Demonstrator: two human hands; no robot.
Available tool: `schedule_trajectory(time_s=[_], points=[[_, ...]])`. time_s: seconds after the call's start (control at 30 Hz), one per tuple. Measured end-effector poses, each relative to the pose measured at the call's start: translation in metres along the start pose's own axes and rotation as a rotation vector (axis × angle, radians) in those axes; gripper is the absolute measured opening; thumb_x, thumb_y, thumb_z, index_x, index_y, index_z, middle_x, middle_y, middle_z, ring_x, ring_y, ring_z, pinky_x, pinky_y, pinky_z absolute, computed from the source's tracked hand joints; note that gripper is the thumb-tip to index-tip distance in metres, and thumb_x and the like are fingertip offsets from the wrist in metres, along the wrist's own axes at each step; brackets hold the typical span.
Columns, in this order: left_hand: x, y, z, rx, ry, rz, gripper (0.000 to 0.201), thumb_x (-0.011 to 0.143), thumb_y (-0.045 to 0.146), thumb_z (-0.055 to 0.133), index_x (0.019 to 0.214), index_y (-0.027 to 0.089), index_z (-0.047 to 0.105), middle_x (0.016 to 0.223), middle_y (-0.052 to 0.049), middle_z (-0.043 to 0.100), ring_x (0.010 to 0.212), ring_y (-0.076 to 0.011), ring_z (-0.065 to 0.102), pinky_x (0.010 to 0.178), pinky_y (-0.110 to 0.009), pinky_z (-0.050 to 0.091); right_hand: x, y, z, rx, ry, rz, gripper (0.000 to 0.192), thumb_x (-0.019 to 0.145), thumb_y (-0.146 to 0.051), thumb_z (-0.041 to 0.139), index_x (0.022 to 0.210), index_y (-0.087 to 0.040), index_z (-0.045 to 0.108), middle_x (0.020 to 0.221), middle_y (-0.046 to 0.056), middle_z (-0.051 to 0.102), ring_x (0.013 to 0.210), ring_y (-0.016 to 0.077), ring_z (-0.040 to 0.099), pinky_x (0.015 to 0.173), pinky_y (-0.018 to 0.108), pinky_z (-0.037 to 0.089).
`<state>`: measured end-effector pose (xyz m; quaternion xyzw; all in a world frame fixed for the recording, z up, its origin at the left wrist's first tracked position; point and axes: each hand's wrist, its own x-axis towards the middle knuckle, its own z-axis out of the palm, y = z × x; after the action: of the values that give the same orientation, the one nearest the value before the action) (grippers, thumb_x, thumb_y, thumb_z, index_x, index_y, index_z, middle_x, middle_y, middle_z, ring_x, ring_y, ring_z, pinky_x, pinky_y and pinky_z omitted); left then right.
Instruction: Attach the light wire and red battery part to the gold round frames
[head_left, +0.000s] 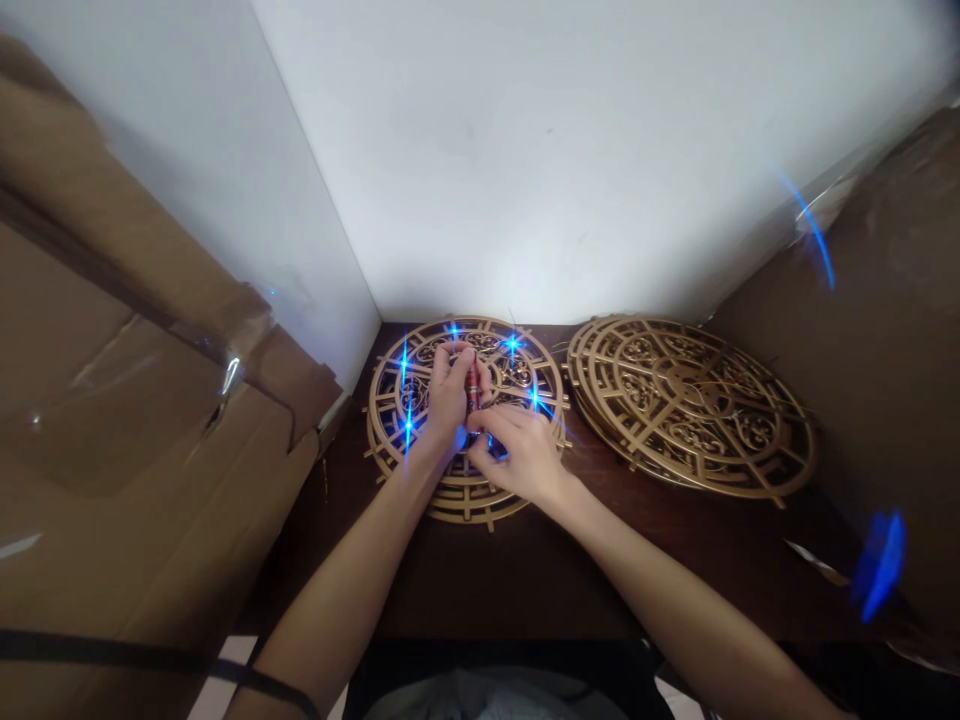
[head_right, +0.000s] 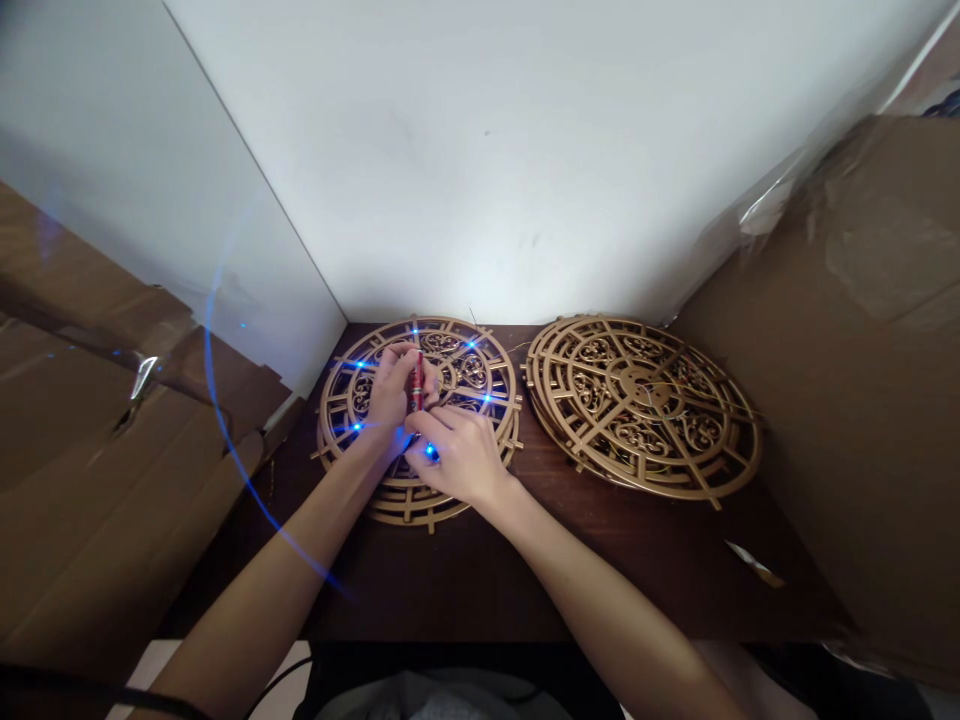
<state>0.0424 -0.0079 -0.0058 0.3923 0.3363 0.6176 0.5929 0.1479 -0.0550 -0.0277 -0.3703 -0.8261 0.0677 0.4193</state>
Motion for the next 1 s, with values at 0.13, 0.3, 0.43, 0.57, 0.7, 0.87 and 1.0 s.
schedule_trajectory(time_s=[0.13, 0.3, 0.43, 0.57, 0.7, 0.87, 1.0], points=[[0.0012, -0.0017, -0.0009, 0.009, 0.004, 0.005, 0.020, 0.081, 0.029, 0.054, 0.088, 0.022, 0.037, 0.049, 0.009, 0.050, 0.037, -0.0078, 0.045, 0.041, -0.018, 0.032, 0.0001, -0.0004, -0.0003, -0.005, -0.001, -0.001, 0.019, 0.072, -0.011, 0.049, 0.082, -0.017, 0.064, 0.073, 0.002, 0.067, 0.067, 0.0141, 0.063, 0.066, 0.024, 0.048], [0.0013, -0.0024, -0.0019, 0.007, -0.004, 0.002, 0.023, 0.080, 0.031, 0.055, 0.088, 0.022, 0.036, 0.048, 0.010, 0.050, 0.036, -0.0080, 0.045, 0.040, -0.018, 0.032, -0.0006, 0.0008, 0.0005, -0.008, -0.001, -0.003, 0.020, 0.073, -0.011, 0.048, 0.083, -0.017, 0.064, 0.074, 0.002, 0.067, 0.069, 0.0138, 0.063, 0.068, 0.023, 0.049], [0.0018, -0.0020, -0.0021, 0.013, -0.001, -0.004, 0.025, 0.079, 0.033, 0.057, 0.087, 0.022, 0.036, 0.048, 0.010, 0.049, 0.036, -0.0078, 0.044, 0.040, -0.018, 0.030, -0.0010, 0.0009, 0.0008, -0.007, -0.001, -0.006, 0.019, 0.073, -0.011, 0.048, 0.083, -0.017, 0.063, 0.074, 0.002, 0.067, 0.068, 0.0138, 0.063, 0.068, 0.023, 0.049], [0.0020, -0.0022, -0.0019, 0.014, 0.000, -0.001, 0.026, 0.078, 0.033, 0.058, 0.087, 0.022, 0.036, 0.048, 0.010, 0.049, 0.037, -0.0080, 0.045, 0.040, -0.018, 0.031, -0.0006, 0.0008, 0.0007, -0.007, 0.002, -0.010, 0.019, 0.073, -0.011, 0.048, 0.083, -0.017, 0.063, 0.074, 0.002, 0.067, 0.069, 0.0140, 0.063, 0.068, 0.024, 0.049], [0.0014, -0.0020, -0.0014, 0.009, -0.001, 0.006, 0.022, 0.080, 0.031, 0.056, 0.087, 0.022, 0.036, 0.048, 0.009, 0.051, 0.037, -0.0085, 0.045, 0.040, -0.019, 0.032, 0.0001, 0.0009, 0.0007, -0.009, -0.002, -0.005, 0.019, 0.073, -0.011, 0.048, 0.083, -0.017, 0.063, 0.073, 0.002, 0.067, 0.068, 0.0138, 0.062, 0.067, 0.023, 0.048], [0.0018, -0.0016, -0.0012, -0.003, -0.004, 0.000, 0.023, 0.080, 0.030, 0.056, 0.087, 0.022, 0.036, 0.048, 0.009, 0.051, 0.036, -0.0087, 0.045, 0.040, -0.019, 0.031, -0.0001, 0.0006, 0.0004, -0.006, 0.004, -0.004, 0.019, 0.072, -0.010, 0.048, 0.082, -0.017, 0.063, 0.073, 0.002, 0.067, 0.067, 0.0137, 0.062, 0.066, 0.023, 0.048], [0.0018, -0.0019, -0.0018, 0.001, -0.003, 0.004, 0.022, 0.080, 0.030, 0.056, 0.087, 0.022, 0.036, 0.048, 0.009, 0.051, 0.036, -0.0085, 0.045, 0.040, -0.019, 0.031, 0.0002, 0.0006, 0.0007, -0.013, 0.004, -0.002, 0.019, 0.072, -0.010, 0.048, 0.082, -0.017, 0.063, 0.073, 0.002, 0.067, 0.068, 0.0138, 0.062, 0.067, 0.023, 0.048]])
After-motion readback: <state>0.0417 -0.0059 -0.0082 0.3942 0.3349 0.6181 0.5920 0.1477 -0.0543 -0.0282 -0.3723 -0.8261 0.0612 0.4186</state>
